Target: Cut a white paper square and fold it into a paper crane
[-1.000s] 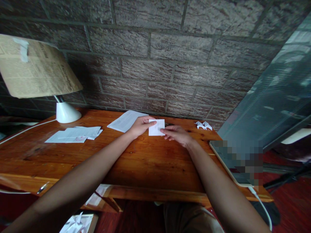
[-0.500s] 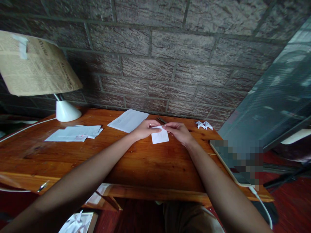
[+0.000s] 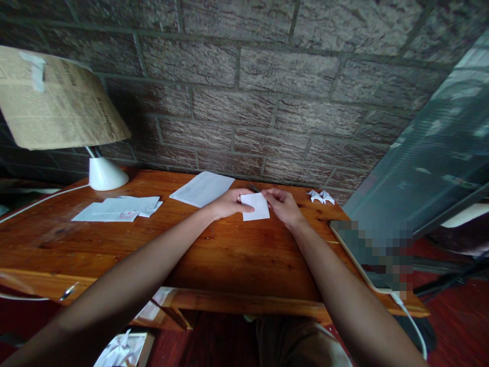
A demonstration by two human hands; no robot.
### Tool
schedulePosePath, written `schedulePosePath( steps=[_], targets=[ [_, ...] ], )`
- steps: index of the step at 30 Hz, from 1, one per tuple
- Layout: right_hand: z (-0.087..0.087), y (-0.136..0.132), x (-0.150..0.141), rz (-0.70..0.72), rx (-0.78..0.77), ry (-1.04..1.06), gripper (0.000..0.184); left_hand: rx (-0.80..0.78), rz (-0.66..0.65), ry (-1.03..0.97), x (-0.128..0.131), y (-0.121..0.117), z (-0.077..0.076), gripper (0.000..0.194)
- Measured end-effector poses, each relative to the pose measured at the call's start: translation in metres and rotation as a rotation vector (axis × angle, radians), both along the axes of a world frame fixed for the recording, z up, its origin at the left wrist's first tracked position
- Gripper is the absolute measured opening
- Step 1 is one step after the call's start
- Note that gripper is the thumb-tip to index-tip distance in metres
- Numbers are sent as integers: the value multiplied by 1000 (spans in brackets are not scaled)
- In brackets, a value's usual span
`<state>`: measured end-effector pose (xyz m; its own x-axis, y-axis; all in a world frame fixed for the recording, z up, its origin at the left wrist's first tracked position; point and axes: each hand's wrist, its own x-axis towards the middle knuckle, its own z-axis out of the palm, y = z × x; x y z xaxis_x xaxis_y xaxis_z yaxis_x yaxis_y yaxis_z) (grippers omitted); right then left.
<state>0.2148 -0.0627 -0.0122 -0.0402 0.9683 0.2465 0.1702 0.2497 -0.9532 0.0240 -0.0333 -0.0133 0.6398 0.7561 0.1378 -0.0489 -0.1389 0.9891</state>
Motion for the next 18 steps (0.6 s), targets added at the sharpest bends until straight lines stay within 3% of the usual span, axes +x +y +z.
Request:
schedulePosePath(
  steps=[5, 8, 12, 15, 18],
  targets=[
    [0, 3, 6, -101, 25, -19, 49, -87, -58, -20, -4, 1, 0, 53],
    [3, 2, 8, -150, 28, -23, 49, -84, -2, -63, -6, 6, -4, 55],
    [7, 0, 9, -107, -32, 20, 45, -98, 127, -75, -6, 12, -7, 55],
    [7, -2, 7, -102, -95, 31, 39, -11, 216, -74, -6, 12, -7, 62],
    [6, -3, 6, -117, -121, 42, 34, 236, 232, -42, -4, 8, -8, 86]
  ],
)
